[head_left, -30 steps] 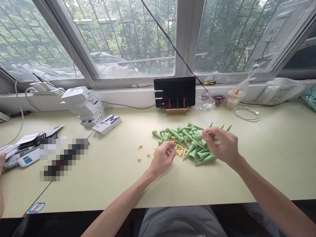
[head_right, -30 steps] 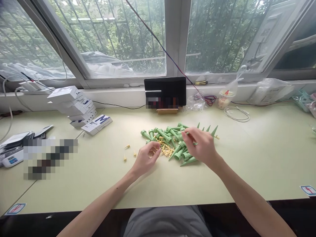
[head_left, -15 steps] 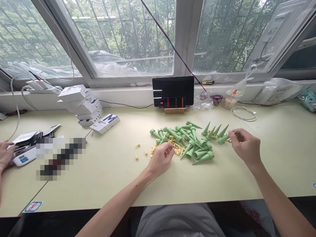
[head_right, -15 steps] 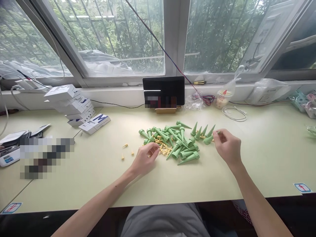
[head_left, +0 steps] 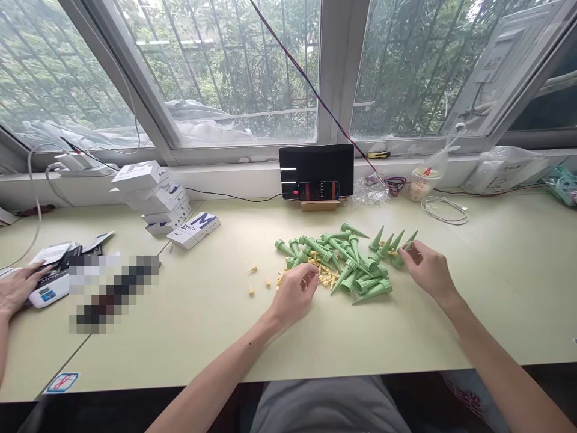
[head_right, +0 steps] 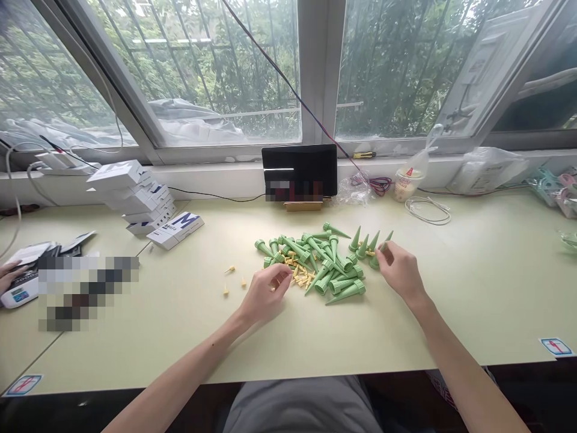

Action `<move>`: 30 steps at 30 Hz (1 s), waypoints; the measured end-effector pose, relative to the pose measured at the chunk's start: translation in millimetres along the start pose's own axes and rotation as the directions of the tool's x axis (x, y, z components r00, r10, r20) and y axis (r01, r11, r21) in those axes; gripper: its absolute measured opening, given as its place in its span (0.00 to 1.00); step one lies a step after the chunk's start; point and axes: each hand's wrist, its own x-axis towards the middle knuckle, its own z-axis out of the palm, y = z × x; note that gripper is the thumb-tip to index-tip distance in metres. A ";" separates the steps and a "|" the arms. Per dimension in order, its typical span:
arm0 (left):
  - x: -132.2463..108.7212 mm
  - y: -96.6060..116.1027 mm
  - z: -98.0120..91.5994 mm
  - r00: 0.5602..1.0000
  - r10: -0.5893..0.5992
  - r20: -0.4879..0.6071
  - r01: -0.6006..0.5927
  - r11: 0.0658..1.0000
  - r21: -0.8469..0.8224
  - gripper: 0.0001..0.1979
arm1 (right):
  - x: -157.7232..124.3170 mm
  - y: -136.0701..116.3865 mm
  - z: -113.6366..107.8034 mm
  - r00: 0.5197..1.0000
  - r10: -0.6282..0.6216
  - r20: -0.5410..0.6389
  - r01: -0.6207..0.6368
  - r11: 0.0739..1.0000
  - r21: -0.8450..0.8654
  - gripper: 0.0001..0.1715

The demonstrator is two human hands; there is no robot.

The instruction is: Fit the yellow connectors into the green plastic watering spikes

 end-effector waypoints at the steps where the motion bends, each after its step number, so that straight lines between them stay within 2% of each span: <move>1: 0.0 0.4 -0.1 1.000 0.000 0.001 0.000 1.000 0.001 0.07 | -0.4 0.4 0.6 1.000 0.002 -0.002 -0.002 1.000 -0.003 0.14; 11: 0.8 1.1 -1.6 0.999 0.036 0.002 -0.036 0.999 0.000 0.06 | -5.3 -0.6 6.5 0.997 0.033 -0.069 -0.031 0.999 0.026 0.12; 14: 0.8 0.8 -1.9 0.999 0.050 -0.008 -0.050 0.999 -0.012 0.05 | -6.5 -4.3 3.7 0.981 0.077 -0.175 -0.069 0.996 0.050 0.15; 16: 0.6 0.7 -2.1 0.999 0.052 -0.011 -0.052 0.999 -0.014 0.05 | -7.1 -9.2 -0.6 0.955 0.086 -0.285 -0.074 0.996 0.053 0.16; 19: 0.4 0.9 -1.9 0.999 0.051 -0.009 -0.051 0.999 -0.015 0.05 | -8.4 -19.0 -6.8 0.897 0.021 -0.442 -0.010 1.000 0.027 0.12; 21: 0.4 1.0 -1.7 0.999 0.050 -0.002 -0.050 0.999 -0.019 0.05 | -10.1 -26.9 -8.1 0.881 -0.066 -0.469 0.075 0.997 0.002 0.07; 24: 0.0 0.5 -1.5 0.999 0.038 0.015 -0.038 0.999 -0.013 0.06 | -14.9 -41.8 -3.9 0.892 -0.227 -0.390 0.245 0.969 -0.002 0.04; 26: -0.6 -0.6 -1.5 0.999 0.025 0.023 -0.025 1.000 0.002 0.07 | -19.2 -54.5 1.6 0.897 -0.358 -0.260 0.382 0.923 0.044 0.04; 28: -1.3 -1.9 -1.6 0.999 0.018 0.029 -0.018 1.000 0.023 0.08 | -22.4 -69.1 7.2 0.865 -0.485 -0.130 0.500 0.857 0.123 0.05; 30: -1.8 -2.8 -1.6 0.999 0.017 0.039 -0.019 0.999 0.047 0.08 | -21.4 -83.7 12.0 0.824 -0.565 -0.033 0.563 0.813 0.148 0.07</move>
